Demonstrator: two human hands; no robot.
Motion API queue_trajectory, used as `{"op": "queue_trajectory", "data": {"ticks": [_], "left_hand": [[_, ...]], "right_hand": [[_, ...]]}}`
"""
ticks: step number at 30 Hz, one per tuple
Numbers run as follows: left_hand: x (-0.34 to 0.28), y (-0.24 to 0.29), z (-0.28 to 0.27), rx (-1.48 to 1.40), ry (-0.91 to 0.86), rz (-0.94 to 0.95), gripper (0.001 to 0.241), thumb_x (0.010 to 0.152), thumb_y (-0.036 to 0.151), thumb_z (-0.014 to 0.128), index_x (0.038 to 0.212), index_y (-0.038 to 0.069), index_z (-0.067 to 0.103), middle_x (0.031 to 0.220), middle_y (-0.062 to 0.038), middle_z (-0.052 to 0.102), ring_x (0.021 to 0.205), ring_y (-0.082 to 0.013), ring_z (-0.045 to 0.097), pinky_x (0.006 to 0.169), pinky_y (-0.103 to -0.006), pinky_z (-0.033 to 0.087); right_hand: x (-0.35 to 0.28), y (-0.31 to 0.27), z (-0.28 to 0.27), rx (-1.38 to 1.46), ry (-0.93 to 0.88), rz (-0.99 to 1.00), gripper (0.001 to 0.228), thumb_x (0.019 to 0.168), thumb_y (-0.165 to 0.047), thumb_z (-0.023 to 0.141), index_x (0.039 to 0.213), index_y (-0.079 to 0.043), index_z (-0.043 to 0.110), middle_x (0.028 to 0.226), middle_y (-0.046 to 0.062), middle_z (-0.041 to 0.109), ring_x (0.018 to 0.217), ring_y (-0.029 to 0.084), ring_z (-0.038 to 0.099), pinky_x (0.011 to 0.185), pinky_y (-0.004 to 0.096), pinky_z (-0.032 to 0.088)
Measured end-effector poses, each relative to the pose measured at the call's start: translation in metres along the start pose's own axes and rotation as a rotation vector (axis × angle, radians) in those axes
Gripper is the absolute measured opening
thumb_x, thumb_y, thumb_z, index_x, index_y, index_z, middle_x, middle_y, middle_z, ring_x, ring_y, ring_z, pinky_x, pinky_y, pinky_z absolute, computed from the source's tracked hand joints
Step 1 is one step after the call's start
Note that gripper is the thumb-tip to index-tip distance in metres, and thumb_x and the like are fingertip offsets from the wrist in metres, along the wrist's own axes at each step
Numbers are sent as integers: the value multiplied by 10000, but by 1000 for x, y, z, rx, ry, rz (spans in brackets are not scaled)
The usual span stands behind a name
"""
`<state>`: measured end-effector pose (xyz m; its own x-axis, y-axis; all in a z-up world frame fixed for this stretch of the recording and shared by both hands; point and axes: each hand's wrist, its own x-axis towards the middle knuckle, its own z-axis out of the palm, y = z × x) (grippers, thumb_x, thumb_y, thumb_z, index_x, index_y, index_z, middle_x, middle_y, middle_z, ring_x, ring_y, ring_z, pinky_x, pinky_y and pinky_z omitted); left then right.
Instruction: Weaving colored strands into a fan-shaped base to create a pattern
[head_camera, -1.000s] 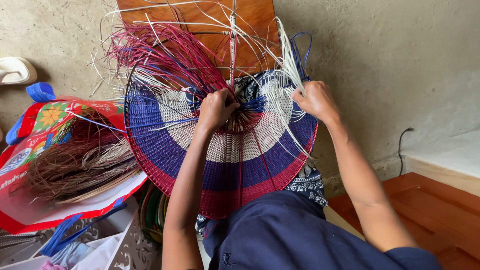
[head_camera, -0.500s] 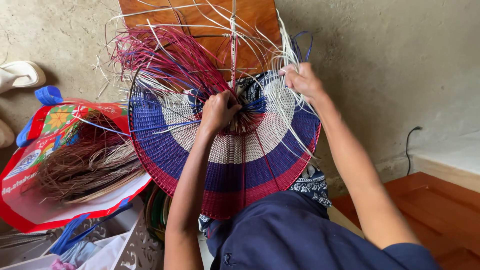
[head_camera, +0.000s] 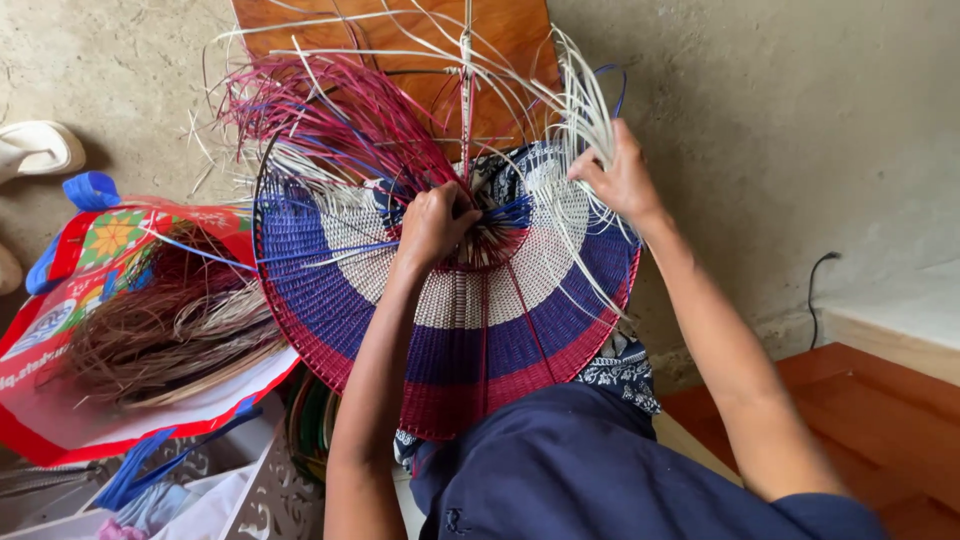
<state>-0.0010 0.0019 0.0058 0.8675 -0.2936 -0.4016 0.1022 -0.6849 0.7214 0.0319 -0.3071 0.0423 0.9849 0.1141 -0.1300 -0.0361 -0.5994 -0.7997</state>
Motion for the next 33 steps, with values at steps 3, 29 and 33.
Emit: {"op": "queue_trajectory", "data": {"ticks": [3,29,33], "left_hand": [[2,0,1,-4,4,-5,282,854,339,803,1040,158,694,943,-203,739,976,-449,710,861,-535,565],[0,3,-1,-6,-3,-11,280,856,340,801,1034,150,697,937,-199,741,977,-452,709,855,-536,562],[4,0,0,-9,0,-26,292,850,361,809,1037,166,698,934,-182,740,974,-438,713,853,-527,565]], "right_hand": [[-10,7,11,8,47,31,266,868,-14,684,1121,-12,602,798,90,750,769,246,729,755,369,556],[21,34,-1,-86,-36,-248,142,767,-63,880,860,-103,781,841,105,694,806,302,687,754,391,533],[16,14,-1,-337,75,-345,118,823,-130,897,841,-143,781,893,53,668,829,325,683,756,412,551]]}}
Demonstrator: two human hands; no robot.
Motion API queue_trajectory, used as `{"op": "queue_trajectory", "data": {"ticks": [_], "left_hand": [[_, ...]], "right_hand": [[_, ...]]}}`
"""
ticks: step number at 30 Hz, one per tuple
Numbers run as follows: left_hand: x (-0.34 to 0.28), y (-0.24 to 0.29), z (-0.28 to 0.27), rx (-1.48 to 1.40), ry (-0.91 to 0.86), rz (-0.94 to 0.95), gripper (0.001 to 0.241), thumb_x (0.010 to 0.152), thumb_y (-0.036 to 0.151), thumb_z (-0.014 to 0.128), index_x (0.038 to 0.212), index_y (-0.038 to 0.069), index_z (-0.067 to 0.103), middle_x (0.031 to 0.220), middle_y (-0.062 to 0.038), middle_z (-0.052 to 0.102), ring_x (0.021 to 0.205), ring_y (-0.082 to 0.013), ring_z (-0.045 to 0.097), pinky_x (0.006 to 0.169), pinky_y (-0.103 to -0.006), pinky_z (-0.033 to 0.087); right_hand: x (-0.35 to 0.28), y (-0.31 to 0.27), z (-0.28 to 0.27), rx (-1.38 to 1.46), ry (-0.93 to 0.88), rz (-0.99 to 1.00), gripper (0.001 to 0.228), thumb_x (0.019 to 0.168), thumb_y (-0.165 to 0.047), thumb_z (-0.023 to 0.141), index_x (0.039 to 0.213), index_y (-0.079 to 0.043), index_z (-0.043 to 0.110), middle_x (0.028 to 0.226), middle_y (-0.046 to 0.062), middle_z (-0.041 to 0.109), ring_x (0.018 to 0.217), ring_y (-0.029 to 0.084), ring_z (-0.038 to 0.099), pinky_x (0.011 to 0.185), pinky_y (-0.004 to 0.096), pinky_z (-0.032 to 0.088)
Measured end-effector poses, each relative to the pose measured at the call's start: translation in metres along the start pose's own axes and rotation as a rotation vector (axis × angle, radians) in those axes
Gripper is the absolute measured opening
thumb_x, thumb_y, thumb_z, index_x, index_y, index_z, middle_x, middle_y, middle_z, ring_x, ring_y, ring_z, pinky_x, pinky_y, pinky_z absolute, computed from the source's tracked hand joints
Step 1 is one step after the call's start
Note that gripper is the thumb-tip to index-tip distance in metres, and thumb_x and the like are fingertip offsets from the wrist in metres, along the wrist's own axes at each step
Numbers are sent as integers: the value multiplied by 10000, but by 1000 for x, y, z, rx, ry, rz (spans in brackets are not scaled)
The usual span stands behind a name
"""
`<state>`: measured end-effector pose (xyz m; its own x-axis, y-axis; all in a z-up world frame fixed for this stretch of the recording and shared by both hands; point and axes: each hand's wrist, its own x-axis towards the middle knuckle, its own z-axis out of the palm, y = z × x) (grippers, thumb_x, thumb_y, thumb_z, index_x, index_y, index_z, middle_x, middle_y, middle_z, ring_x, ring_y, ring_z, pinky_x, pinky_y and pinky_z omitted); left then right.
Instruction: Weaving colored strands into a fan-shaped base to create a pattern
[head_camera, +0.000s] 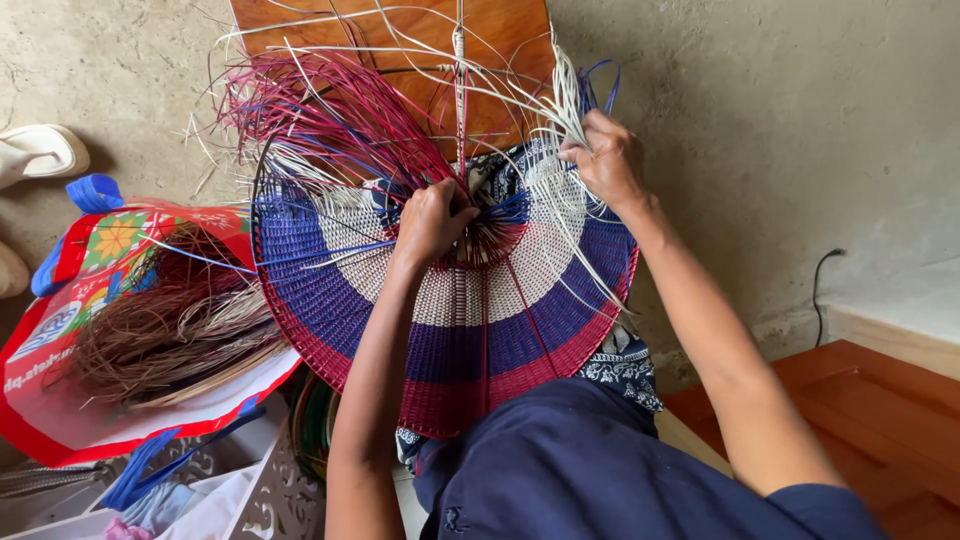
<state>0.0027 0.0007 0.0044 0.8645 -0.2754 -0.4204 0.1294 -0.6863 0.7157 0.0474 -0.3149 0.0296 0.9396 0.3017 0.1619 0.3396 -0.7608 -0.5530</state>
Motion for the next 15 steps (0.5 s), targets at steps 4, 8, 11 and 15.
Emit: {"op": "queue_trajectory", "data": {"ticks": [4,8,11,15], "left_hand": [[-1,0,-2,-2,-1,-5,296,846,364,812,1031,162,699,938,-188,737,981,-442,708,856,-530,563],[0,-2,4,-10,-8,7,293,857,362,802,1044,162,699,939,-201,732,980,-450,706,860,-531,562],[0,-3,4,-6,7,9,288,856,361,803,1038,163,699,936,-197,731,977,-446,707,859,-530,565],[0,-3,5,0,4,5,296,858,375,800,1046,169,701,952,-204,725,990,-448,704,873,-528,566]], "right_hand": [[0,6,2,4,34,25,138,824,-149,923,852,-147,788,904,52,649,857,334,670,782,431,546],[-24,-7,-6,310,-18,149,127,799,-120,889,860,-122,778,787,61,683,791,234,665,764,344,529],[-35,-2,2,253,-62,166,125,760,-106,869,851,-121,786,770,122,669,742,279,670,713,388,528],[-38,9,-5,188,-110,168,123,746,-106,854,847,-76,790,742,204,659,709,366,682,664,425,521]]}}
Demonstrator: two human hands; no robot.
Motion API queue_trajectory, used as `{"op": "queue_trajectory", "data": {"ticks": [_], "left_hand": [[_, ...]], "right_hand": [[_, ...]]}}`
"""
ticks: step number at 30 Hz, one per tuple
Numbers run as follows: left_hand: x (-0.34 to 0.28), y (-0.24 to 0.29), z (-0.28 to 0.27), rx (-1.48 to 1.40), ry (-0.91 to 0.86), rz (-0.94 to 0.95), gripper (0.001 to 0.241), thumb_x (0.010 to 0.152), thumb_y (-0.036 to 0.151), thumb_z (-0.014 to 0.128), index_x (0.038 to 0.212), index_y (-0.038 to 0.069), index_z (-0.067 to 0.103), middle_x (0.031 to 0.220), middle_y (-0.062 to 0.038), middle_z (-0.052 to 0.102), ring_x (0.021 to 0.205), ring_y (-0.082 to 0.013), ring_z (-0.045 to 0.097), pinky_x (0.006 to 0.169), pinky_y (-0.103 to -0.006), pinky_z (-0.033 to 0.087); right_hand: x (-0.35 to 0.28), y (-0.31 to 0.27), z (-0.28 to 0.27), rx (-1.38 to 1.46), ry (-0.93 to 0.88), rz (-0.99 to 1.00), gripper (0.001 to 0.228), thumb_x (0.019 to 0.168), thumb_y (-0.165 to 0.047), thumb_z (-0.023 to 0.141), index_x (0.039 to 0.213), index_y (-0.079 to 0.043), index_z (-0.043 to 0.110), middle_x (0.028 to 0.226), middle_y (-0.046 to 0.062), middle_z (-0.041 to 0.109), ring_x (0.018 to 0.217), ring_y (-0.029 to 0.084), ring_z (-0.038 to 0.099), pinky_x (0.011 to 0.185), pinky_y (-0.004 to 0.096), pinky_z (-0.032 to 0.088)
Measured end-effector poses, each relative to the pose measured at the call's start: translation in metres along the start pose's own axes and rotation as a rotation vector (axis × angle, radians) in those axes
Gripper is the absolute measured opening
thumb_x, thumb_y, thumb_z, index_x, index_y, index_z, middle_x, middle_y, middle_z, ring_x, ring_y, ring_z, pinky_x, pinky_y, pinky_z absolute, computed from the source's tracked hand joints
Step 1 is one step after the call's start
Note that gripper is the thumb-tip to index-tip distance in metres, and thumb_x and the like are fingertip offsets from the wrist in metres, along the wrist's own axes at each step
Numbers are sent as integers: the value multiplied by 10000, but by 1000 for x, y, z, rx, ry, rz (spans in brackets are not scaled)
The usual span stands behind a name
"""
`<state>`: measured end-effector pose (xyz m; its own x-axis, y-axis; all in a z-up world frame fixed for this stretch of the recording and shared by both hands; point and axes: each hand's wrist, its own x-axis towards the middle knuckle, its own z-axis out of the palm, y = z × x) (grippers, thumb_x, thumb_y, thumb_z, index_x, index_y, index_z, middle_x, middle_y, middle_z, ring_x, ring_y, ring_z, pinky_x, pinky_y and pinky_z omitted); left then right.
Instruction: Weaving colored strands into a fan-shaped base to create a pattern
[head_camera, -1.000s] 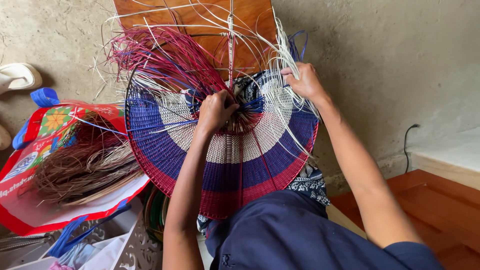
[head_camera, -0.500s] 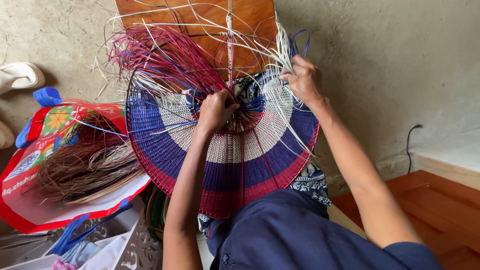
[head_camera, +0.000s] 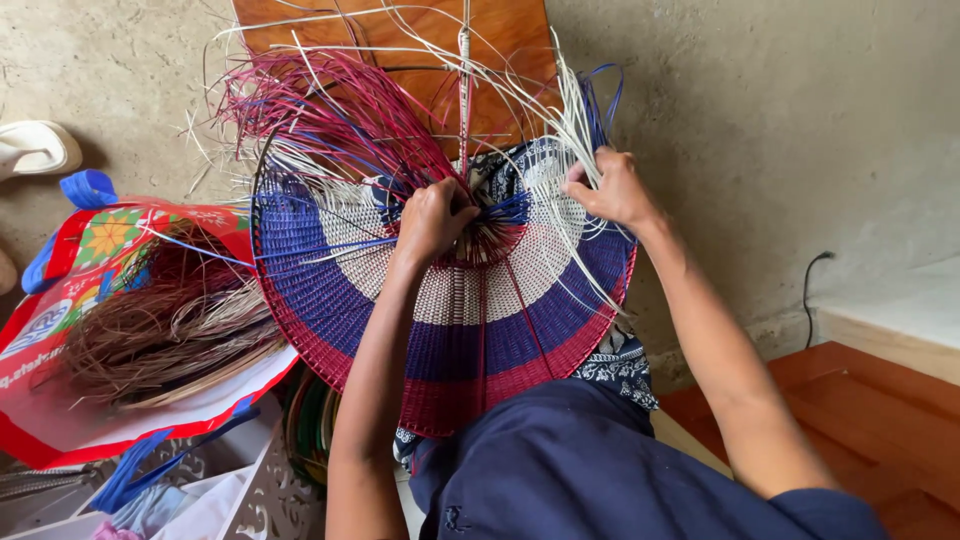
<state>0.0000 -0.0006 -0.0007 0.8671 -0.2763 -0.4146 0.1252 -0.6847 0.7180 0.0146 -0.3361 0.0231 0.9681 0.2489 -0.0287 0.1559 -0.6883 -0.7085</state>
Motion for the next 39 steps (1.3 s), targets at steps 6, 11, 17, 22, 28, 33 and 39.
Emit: {"op": "queue_trajectory", "data": {"ticks": [6,11,17,22,28,33,39], "left_hand": [[-2,2,-2,0,-6,-21,293,855,378,803,1051,184,704,962,-205,732,989,-454,710,877,-527,569],[-1,1,-1,-10,-1,-15,267,853,364,801,1030,188,706,954,-198,736,976,-457,714,866,-532,570],[-1,0,-1,-18,-3,-18,281,856,360,800,1040,173,702,957,-215,734,978,-473,709,872,-541,566],[0,0,0,-15,-5,-9,280,853,369,803,1034,180,703,954,-206,735,972,-469,711,863,-541,567],[-4,2,-2,-3,24,9,270,846,350,808,1012,166,700,925,-194,739,956,-462,714,849,-544,566],[-10,4,-3,-13,104,55,265,864,333,794,1002,145,668,897,-171,744,941,-439,719,832,-551,561],[-67,50,-40,-44,335,145,303,837,301,859,891,80,661,995,-148,682,926,-434,702,762,-542,568]], "right_hand": [[-7,-11,-6,37,45,-1,112,737,-161,852,831,-143,793,771,150,667,723,304,678,718,386,525],[-13,8,4,-8,76,-77,110,740,-147,863,816,-159,784,775,127,638,735,326,670,766,375,517],[-9,-37,0,-4,114,-316,136,785,-63,812,790,-137,698,930,78,756,859,316,652,801,409,496],[-12,-48,-3,-42,120,-318,147,799,-62,802,778,-132,674,957,49,779,896,300,653,813,404,488],[-7,-40,-5,-200,72,-243,151,782,-145,816,773,-173,669,893,2,767,929,239,650,830,377,418],[1,-68,-12,537,31,40,229,832,-29,760,1043,-9,674,927,172,707,904,246,677,905,394,507],[14,-27,-2,634,11,43,546,794,-41,849,1278,-28,598,886,136,708,848,160,673,820,323,533]]}}
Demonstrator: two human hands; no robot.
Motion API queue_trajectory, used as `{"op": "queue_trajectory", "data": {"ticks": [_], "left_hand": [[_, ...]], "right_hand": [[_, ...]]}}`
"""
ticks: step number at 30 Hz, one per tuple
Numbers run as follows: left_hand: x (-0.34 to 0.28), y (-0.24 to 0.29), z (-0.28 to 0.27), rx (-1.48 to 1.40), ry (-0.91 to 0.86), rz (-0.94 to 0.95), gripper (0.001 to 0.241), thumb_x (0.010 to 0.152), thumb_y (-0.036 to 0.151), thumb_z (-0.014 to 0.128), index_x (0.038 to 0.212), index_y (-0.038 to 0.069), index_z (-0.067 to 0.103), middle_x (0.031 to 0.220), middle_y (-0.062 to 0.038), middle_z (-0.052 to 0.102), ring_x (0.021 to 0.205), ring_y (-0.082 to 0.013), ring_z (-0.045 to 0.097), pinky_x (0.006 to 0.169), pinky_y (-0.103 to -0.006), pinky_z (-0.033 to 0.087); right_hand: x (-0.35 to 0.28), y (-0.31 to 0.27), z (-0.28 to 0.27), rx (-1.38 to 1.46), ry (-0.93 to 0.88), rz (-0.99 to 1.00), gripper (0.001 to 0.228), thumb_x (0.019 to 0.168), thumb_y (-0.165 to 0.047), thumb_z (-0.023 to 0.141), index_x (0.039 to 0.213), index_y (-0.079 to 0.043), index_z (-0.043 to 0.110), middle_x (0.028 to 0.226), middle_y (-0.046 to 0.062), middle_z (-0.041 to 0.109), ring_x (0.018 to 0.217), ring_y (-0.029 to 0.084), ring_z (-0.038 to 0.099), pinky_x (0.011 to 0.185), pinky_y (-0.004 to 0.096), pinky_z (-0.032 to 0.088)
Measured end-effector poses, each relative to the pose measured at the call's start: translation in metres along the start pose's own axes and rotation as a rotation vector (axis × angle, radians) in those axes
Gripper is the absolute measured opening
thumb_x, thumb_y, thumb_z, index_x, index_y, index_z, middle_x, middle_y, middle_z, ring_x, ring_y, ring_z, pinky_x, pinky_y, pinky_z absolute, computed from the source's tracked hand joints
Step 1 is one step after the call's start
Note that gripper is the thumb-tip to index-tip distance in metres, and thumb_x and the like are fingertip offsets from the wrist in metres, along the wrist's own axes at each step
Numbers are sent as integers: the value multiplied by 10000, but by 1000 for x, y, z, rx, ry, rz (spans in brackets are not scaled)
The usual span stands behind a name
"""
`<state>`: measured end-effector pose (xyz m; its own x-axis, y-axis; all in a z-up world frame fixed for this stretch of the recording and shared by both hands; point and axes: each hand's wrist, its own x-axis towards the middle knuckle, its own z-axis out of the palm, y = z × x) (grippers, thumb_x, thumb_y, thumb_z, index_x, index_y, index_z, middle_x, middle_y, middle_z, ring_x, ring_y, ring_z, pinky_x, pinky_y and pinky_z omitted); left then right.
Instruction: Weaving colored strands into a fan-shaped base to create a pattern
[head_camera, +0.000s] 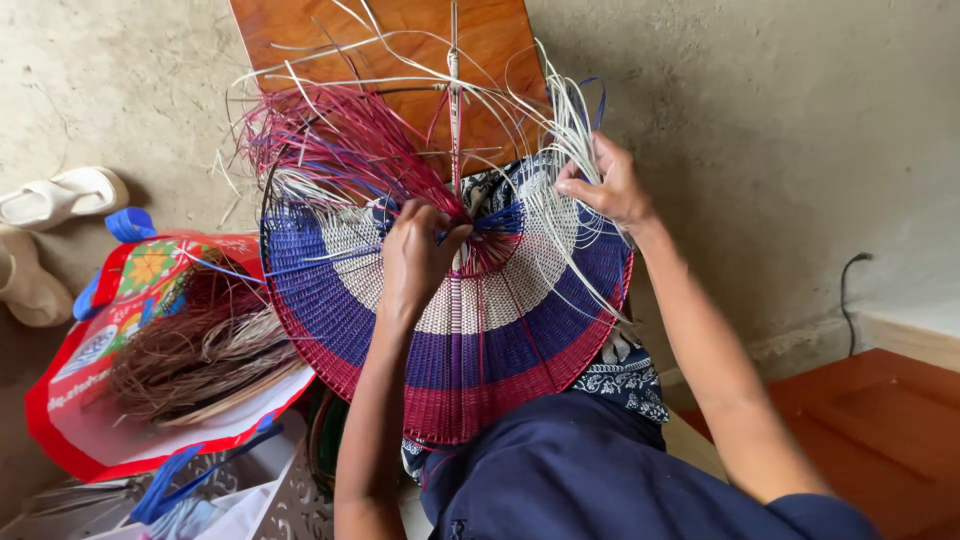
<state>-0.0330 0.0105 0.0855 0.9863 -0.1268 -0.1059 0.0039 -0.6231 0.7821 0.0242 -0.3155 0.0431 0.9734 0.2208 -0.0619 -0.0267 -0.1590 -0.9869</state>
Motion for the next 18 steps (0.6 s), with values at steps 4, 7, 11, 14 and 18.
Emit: {"op": "queue_trajectory", "data": {"ticks": [4,7,11,14,18], "left_hand": [[20,66,-34,167,131,99,441,846,258,871,1110,-28,664,1203,-270,618,1107,-470,645,903,-535,555],[66,68,10,132,-63,77,575,781,331,886,1209,25,656,1049,-218,677,978,-480,682,799,-613,550],[140,56,94,267,-311,78,819,715,516,887,1417,291,530,1025,-130,750,979,-432,745,827,-595,578],[164,56,141,296,-277,142,568,714,411,860,1215,266,634,906,-79,755,891,-372,772,781,-532,616],[192,34,137,178,-286,-117,466,666,305,969,1036,126,749,911,-128,770,942,-422,759,846,-566,607]], "right_hand": [[1,-13,-1,28,69,-14,546,810,-70,857,1278,-31,580,887,110,693,853,145,677,819,295,538],[2,-15,-1,-38,88,0,366,807,-134,866,1116,-54,687,858,69,716,797,98,643,740,260,500],[2,-19,2,-60,124,-52,364,792,-132,872,1108,-68,704,833,40,704,796,74,586,727,248,472],[-5,-7,-1,-82,175,-77,332,808,-74,864,1094,-71,696,827,49,695,798,84,595,755,273,510],[-37,-5,3,-158,65,38,169,808,-38,832,902,-3,696,713,88,662,702,139,570,653,343,483]]}}
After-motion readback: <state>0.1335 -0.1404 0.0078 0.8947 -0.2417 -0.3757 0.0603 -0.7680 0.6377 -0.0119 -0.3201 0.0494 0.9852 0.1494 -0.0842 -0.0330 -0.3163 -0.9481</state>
